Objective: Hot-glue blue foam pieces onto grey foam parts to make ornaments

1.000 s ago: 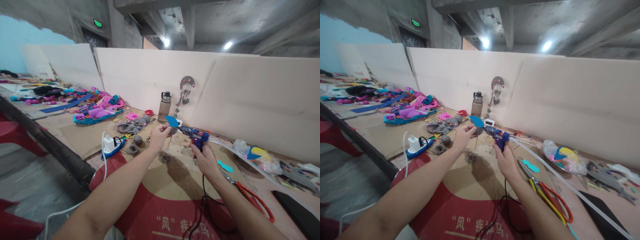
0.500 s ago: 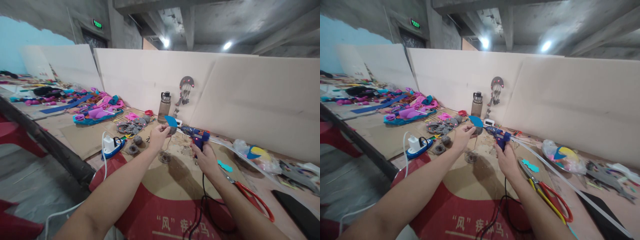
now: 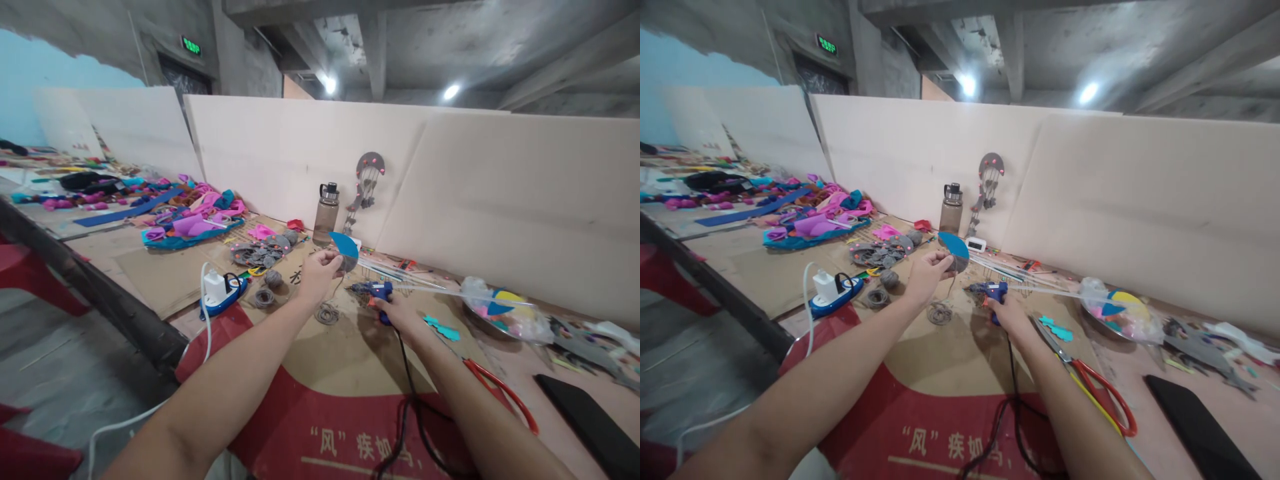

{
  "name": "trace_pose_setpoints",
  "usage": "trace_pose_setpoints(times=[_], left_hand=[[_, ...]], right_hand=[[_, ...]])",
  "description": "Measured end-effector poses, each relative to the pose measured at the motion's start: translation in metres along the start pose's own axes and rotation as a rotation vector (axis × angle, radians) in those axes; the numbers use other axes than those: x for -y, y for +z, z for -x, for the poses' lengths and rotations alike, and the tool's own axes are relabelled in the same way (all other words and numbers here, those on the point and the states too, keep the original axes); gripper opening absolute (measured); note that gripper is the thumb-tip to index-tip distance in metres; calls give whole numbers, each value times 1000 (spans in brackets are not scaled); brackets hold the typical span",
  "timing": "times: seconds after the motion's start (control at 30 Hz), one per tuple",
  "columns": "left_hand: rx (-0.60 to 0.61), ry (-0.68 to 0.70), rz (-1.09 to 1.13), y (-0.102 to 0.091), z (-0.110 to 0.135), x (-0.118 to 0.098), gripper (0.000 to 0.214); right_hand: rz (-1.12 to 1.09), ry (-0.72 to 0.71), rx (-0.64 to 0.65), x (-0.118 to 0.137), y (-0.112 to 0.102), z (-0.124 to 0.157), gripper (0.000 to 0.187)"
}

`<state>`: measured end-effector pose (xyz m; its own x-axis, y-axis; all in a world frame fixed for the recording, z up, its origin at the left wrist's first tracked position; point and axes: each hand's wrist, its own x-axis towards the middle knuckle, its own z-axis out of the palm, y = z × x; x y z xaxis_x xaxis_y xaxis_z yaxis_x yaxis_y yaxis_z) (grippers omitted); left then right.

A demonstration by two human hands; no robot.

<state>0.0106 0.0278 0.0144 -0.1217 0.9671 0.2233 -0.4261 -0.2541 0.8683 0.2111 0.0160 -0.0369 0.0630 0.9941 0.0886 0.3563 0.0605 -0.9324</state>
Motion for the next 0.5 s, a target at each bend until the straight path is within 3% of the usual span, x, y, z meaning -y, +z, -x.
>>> trace_pose_setpoints(times=[0.1, 0.23, 0.33, 0.43, 0.5], left_hand=[[9, 40, -84, 2, 2, 3, 19], [42, 165, -235, 3, 8, 5, 17], [99, 296, -390, 4, 16, 4, 18], [141, 407, -520, 6, 23, 0, 16], [142, 425, -526, 6, 26, -2, 15]], right_hand=[[101, 36, -52, 0, -8, -3, 27], [205, -219, -235, 26, 2, 15, 27], [-100, -283, -105, 53, 25, 35, 35], [-522, -200, 23, 72, 43, 49, 44], [-649, -120, 94, 79, 45, 54, 47]])
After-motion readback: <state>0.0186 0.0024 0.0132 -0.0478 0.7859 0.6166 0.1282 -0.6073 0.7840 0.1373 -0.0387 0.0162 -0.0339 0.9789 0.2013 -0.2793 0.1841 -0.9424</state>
